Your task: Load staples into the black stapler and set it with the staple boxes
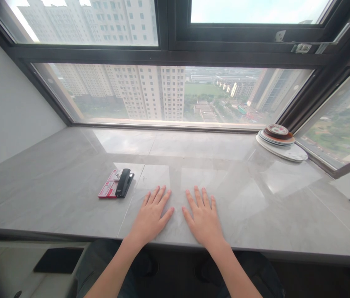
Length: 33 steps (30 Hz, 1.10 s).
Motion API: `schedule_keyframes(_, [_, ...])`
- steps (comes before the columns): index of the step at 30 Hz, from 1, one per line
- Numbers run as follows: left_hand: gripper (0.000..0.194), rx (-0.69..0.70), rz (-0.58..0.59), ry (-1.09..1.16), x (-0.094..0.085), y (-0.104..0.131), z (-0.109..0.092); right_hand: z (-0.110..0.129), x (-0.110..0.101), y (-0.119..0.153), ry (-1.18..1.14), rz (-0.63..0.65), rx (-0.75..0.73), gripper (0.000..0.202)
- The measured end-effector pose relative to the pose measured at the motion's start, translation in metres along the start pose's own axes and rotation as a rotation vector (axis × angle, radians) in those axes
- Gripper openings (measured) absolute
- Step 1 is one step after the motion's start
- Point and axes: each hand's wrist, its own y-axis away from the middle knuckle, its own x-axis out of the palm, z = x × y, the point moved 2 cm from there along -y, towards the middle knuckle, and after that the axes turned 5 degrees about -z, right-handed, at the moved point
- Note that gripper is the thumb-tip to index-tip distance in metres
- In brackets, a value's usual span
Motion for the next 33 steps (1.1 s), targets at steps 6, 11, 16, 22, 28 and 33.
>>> schedule_keyframes(6, [0.059, -0.006, 0.013, -0.010, 0.0006, -0.0003, 0.0000, -0.0001, -0.0008, 0.0000, 0.026, 0.009, -0.001, 0.063])
schedule_keyframes(11, [0.060, -0.008, 0.029, -0.039, -0.0013, -0.0004, -0.0010, 0.0010, -0.0013, -0.0001, 0.047, 0.023, 0.005, 0.063])
schedule_keyframes(16, [0.060, -0.008, 0.029, -0.042, -0.0025, -0.0007, -0.0019, 0.0004, -0.0001, -0.0001, 0.039, 0.028, 0.006, 0.064])
schedule_keyframes(22, [0.060, -0.006, 0.028, -0.038, -0.0024, -0.0010, -0.0016, -0.0003, 0.0008, 0.0004, 0.044, 0.015, 0.001, 0.064])
schedule_keyframes(28, [0.060, -0.006, 0.029, -0.029, -0.0017, -0.0008, -0.0009, 0.0000, 0.0002, -0.0002, 0.042, 0.015, -0.001, 0.064])
schedule_keyframes(33, [0.060, -0.001, 0.011, -0.017, -0.0012, -0.0010, -0.0008, 0.0004, -0.0008, -0.0002, 0.037, 0.016, -0.003, 0.064])
